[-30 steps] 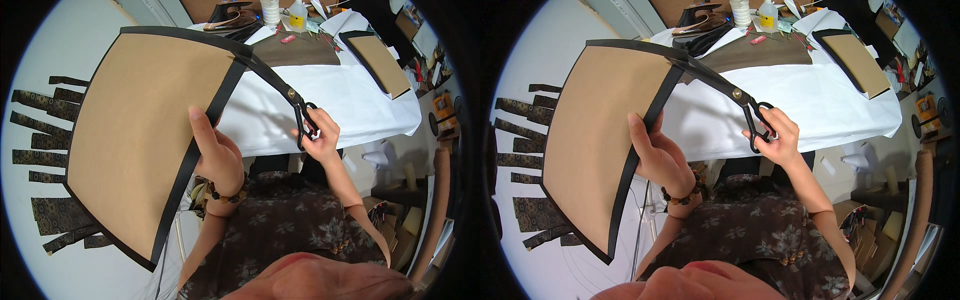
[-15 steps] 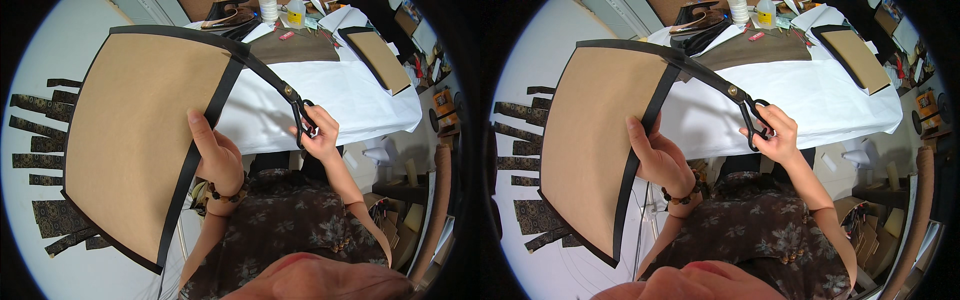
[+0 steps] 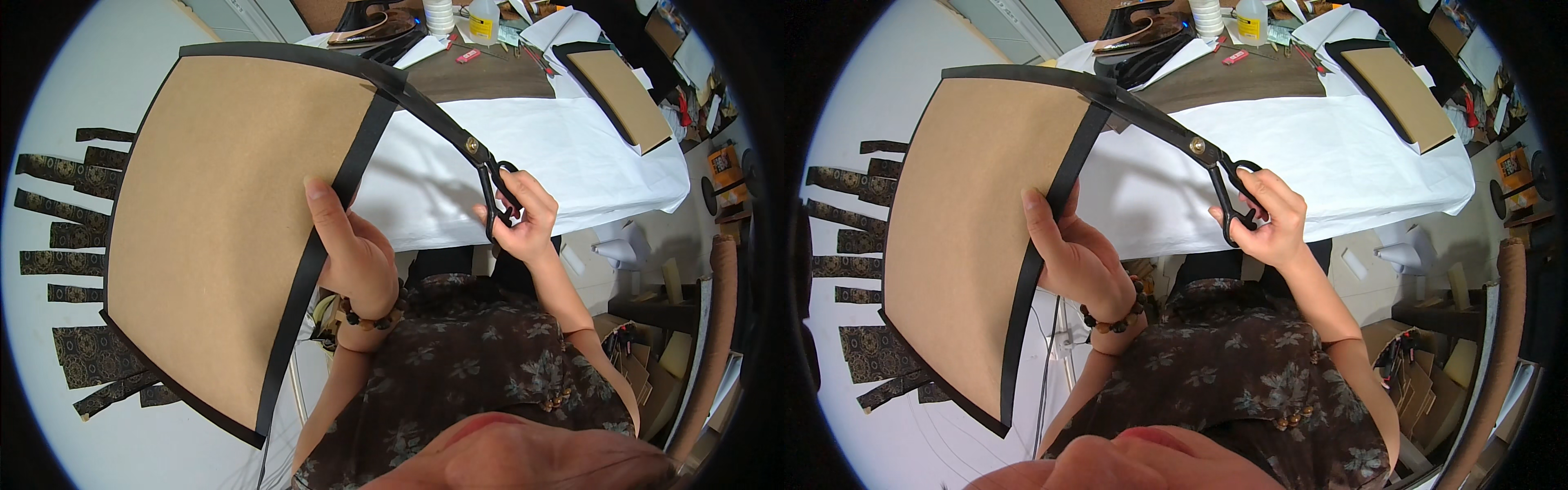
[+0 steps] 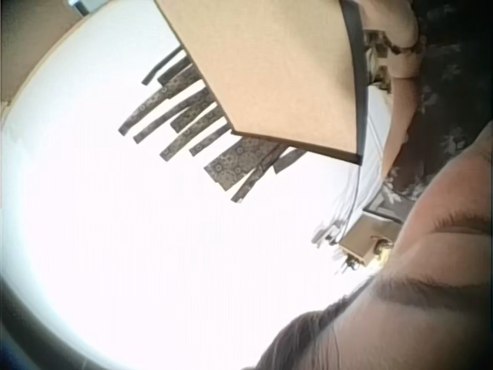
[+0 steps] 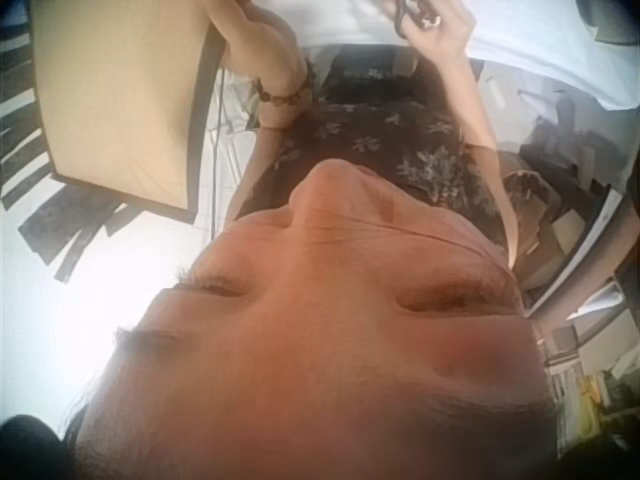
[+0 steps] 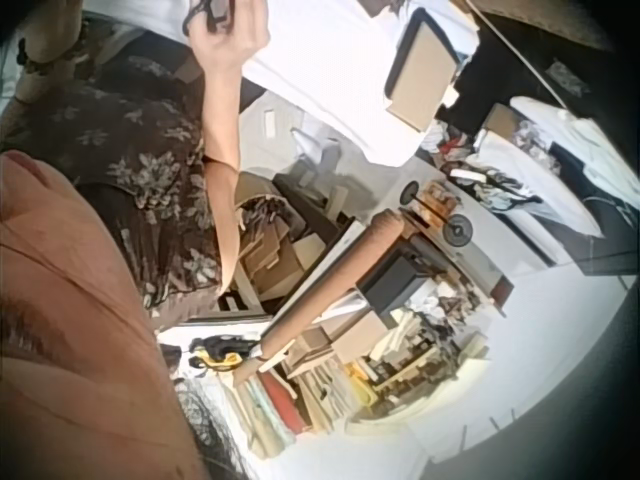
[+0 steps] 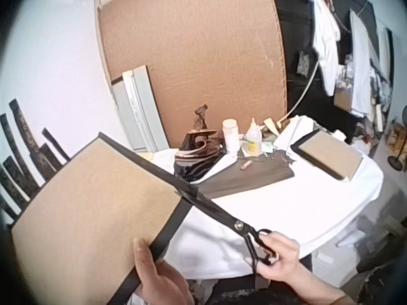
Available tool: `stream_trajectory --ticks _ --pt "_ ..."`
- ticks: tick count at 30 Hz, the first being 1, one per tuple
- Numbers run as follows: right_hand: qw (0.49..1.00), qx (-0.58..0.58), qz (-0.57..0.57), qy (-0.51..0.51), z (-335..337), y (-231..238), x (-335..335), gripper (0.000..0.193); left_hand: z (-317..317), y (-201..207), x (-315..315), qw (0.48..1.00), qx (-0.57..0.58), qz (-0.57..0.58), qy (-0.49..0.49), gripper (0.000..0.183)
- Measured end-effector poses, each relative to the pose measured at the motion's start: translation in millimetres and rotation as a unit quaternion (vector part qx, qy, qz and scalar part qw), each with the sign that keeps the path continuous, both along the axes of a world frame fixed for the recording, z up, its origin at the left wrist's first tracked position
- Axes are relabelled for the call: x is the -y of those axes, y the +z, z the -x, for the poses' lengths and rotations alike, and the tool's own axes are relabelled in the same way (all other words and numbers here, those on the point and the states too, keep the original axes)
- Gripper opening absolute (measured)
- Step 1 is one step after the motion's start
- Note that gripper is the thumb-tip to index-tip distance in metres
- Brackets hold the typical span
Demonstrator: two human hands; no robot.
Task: The person trims the edges of a tan fabric piece with black trim using scissors, then irons the edges to set the trim. They continue trimming and ironing different sections, then use a pink marker to mark a black fabric piece before placing it on the work surface.
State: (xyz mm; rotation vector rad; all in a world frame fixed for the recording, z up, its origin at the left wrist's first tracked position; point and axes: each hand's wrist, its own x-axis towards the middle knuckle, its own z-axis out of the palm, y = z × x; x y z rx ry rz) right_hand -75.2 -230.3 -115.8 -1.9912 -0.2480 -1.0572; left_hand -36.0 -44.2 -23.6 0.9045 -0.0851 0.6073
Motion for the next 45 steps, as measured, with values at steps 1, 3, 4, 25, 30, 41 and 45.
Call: stream_trajectory --ticks 1,3,4,25,30,41,45 --pt "1.0 -0.001 -0.001 -0.001 0.3 0.3 -0.3 0.045 -0.4 -0.2 -0.3 1.0 -0.001 -0.001 0.001 0.034" --pt "1.0 -0.003 -0.004 -0.002 0.9 0.6 -0.9 0.045 -1.0 -0.7 -0.5 1.0 -0.004 -0.004 0.004 0.036" --pt "1.0 -0.001 -0.005 -0.002 0.7 0.1 -0.9 0.045 -0.3 -0.6 -0.4 1.0 -0.008 -0.004 0.002 0.036" --pt "1.0 0.015 -0.009 0.004 0.5 -0.7 -3.0 0.045 -2.3 -9.0 -2.2 1.0 0.011 -0.014 -0.004 0.036" --pt "1.0 0.016 -0.01 0.002 0.8 0.6 -2.4 0.046 -0.5 -8.0 -2.2 1.0 -0.006 -0.012 -0.012 0.037" --pt "1.0 0.009 -0.018 0.009 1.4 -1.4 -4.6 0.045 0.2 -5.5 1.4 1.0 -0.007 -0.01 -0.006 0.04" --pt "1.0 0.009 -0.021 0.005 1.0 -4.0 -5.1 0.045 2.4 -4.7 0.0 1.0 -0.02 -0.007 -0.02 0.04"
